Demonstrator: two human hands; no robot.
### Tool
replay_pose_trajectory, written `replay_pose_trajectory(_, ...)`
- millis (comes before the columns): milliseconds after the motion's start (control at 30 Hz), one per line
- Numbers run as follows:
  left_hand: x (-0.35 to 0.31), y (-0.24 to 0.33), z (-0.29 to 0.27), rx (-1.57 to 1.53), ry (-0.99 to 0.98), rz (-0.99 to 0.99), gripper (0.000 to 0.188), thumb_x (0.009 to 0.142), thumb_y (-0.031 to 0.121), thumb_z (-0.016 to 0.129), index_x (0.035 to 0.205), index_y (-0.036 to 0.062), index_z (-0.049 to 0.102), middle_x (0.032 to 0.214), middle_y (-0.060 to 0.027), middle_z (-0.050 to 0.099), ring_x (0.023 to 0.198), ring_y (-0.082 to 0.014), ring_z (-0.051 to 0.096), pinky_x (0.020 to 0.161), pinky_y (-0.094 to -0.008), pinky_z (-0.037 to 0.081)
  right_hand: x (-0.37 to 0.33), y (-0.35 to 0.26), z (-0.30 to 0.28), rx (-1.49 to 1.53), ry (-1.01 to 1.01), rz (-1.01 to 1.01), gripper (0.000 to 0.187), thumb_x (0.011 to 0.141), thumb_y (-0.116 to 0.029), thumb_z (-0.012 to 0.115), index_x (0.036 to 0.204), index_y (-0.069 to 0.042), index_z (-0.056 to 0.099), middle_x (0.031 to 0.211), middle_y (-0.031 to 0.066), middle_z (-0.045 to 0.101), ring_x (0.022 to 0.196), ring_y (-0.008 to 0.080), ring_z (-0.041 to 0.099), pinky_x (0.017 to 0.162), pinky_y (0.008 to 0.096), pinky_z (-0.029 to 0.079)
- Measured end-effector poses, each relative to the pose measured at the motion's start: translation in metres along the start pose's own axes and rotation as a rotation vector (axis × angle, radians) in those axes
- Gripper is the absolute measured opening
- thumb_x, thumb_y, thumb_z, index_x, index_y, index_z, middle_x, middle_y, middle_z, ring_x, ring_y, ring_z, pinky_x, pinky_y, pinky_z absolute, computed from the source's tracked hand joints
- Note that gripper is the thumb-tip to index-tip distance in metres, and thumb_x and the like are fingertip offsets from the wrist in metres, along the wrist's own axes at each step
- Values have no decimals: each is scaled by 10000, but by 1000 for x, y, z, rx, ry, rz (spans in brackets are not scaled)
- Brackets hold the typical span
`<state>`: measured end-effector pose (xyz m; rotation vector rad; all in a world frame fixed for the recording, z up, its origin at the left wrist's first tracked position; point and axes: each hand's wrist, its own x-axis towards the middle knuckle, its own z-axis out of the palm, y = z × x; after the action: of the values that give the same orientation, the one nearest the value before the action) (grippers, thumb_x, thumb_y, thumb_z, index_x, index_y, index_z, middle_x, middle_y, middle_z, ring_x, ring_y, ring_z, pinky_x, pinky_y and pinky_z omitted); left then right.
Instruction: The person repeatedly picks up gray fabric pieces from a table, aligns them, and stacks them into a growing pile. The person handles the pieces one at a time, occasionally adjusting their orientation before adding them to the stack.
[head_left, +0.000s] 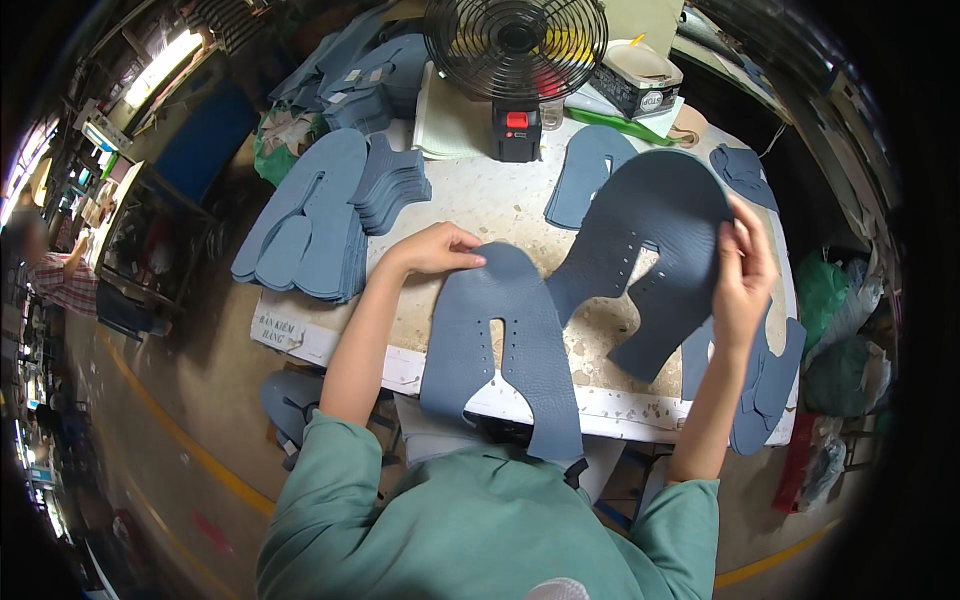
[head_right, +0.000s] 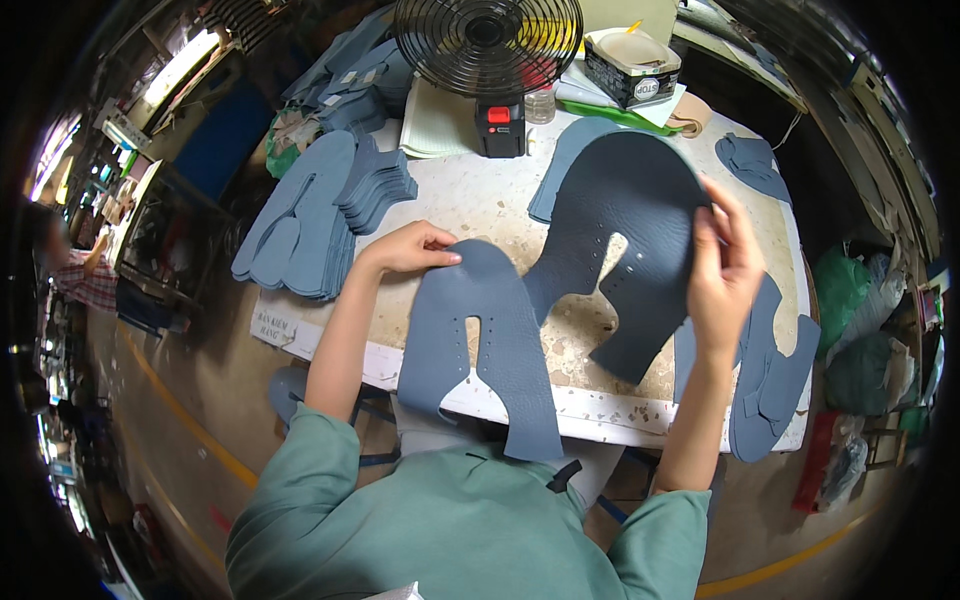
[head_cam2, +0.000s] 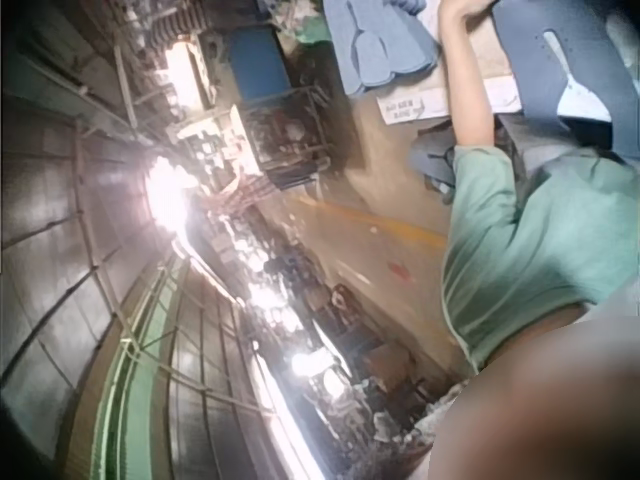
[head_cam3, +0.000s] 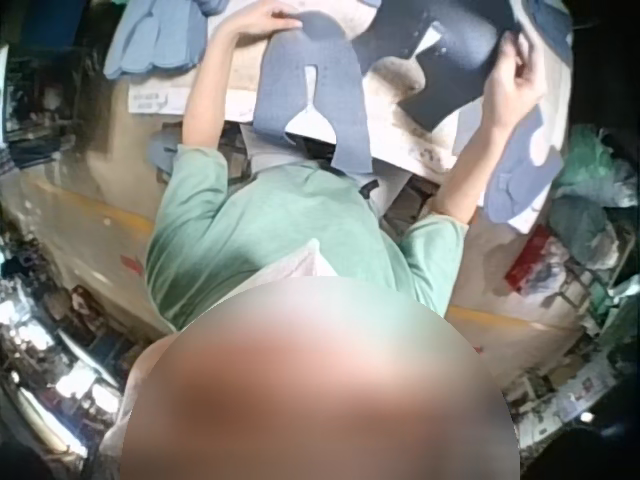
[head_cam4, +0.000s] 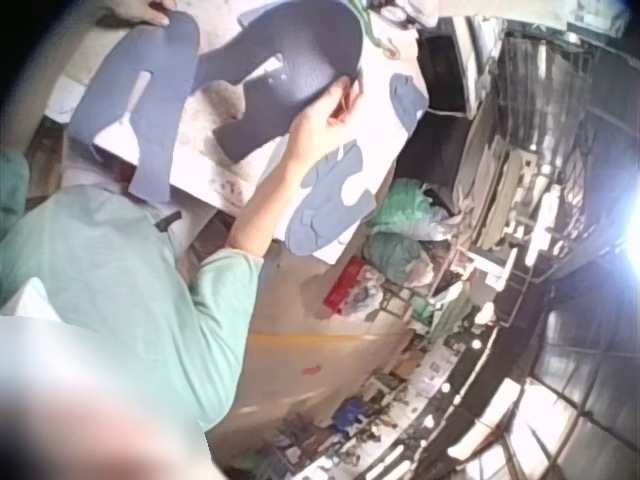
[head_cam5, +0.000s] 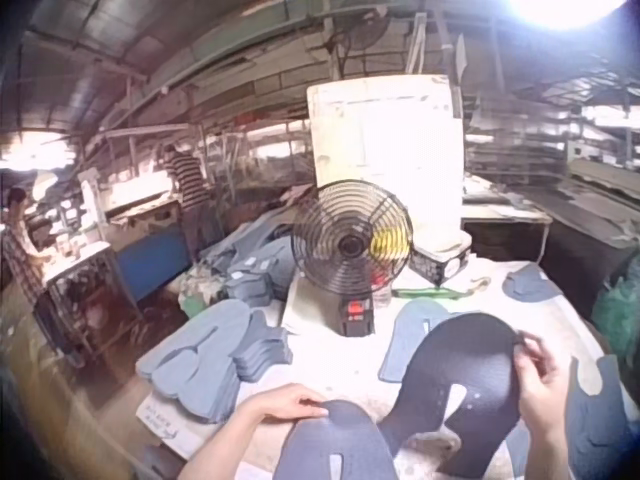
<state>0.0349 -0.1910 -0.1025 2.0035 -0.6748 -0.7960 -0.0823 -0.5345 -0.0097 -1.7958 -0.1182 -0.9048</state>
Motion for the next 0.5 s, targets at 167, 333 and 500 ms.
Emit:
replay_pose_trajectory(167, 30, -4, 24, -749, 25, -63, 309, 914, 156, 578, 1147, -47, 583, 994, -60, 659, 842, -89, 624, 765, -211, 509, -14, -37, -33, 258, -61, 71, 287, 905, -25, 549, 1189, 16, 561, 1058, 88, 642, 951, 93, 578, 866, 205, 412)
replay_pose_trajectory(333, 46, -8, 24, -825, 83, -178, 313, 924, 134, 547, 1174, -55, 552, 1045, -93, 643, 876, -116, 641, 795, -226, 528, -22, -49, -40, 481, -87, 256, 328, 897, -38, 529, 1218, 31, 524, 1084, 118, 629, 970, 123, 598, 859, 221, 445)
replay_pose_trajectory(500, 46, -7, 25, -797, 123, -200, 318, 927, 124, 529, 1186, -60, 541, 1069, -111, 630, 913, -132, 633, 812, -239, 527, -26, -6, 0, 474, -204, 560, 366, 885, -86, 579, 1234, 8, 528, 974, 33, 608, 818, 61, 569, 726, 195, 466)
